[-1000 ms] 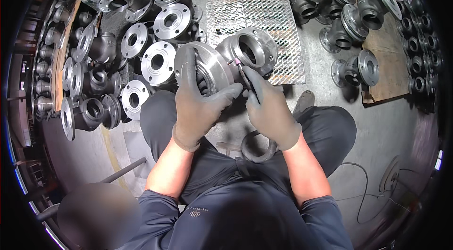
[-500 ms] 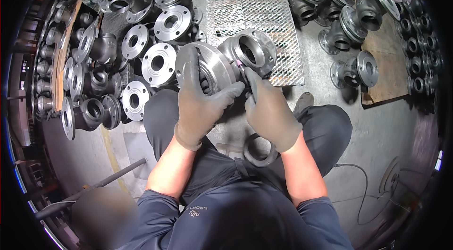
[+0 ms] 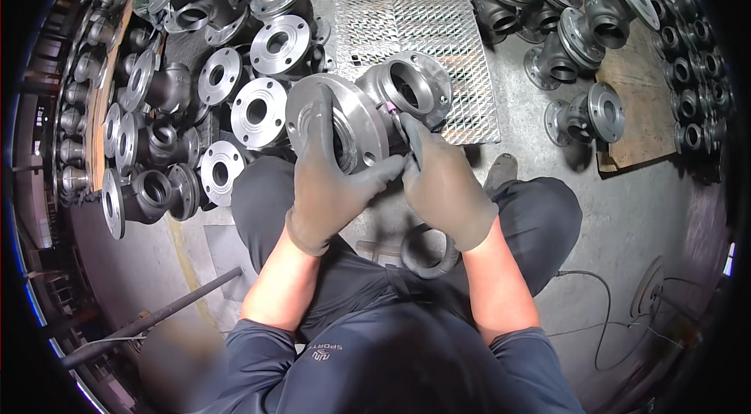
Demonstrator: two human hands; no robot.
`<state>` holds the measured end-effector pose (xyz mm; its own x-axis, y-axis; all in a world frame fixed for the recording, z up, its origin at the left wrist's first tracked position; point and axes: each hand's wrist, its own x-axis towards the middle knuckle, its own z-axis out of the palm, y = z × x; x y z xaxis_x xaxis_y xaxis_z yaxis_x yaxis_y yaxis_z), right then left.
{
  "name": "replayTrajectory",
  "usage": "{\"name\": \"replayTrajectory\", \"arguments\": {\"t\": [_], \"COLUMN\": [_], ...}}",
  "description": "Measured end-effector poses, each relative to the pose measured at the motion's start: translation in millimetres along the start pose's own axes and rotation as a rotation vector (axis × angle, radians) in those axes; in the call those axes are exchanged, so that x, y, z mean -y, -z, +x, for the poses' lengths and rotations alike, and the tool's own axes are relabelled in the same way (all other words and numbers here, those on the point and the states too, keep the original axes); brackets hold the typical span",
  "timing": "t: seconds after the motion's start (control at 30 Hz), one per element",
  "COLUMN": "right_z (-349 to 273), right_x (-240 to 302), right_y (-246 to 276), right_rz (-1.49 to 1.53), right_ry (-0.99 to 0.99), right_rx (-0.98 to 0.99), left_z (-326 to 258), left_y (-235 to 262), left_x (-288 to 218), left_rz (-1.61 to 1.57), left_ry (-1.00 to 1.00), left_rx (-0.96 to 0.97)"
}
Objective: Inspecting and grinding metal valve bodies to remove burrs or imperfections.
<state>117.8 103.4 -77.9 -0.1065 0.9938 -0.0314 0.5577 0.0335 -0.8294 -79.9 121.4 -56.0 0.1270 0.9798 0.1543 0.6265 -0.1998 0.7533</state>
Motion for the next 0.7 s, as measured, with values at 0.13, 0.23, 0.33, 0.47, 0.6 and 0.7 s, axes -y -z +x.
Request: {"name": "replayTrajectory", "arguments": {"t": [0.13,0.23,0.33,0.47,0.6,0.7], "right_z": [9.5,7.3,12.6,25.9,24.1,16.9], "right_x": [13.1,-0.8,2.0,-1.1,16.7,26.2], "right_y": [11.2,6.4,15.0,23.6,27.7,30.4], "right_rz": [-0.03,0.017,-0.039,-0.202,-0.299,-0.35], "right_ry": [-0.015,0.062,0.154,0.184,0.124,0.182], "right_rx": [0.049,0.01,-0.006,0.066,0.156,0.115], "left_z": [-1.9,-8.4,-5.4,-5.6,-6.9,-6.3], "left_y": [-0.4,2.9,-2.0,-9.7,-12.8,-12.4], "left_x": [8.7,16.5,18.6,24.6,25.7,20.2], "left_rz": [0.144,0.091,0.176,0.267,0.197,0.167], "left_ry": [-0.24,-0.174,-0.359,-0.414,-0.356,-0.351], "left_rx": [0.013,0.181,0.114,0.07,0.063,0.058]}}
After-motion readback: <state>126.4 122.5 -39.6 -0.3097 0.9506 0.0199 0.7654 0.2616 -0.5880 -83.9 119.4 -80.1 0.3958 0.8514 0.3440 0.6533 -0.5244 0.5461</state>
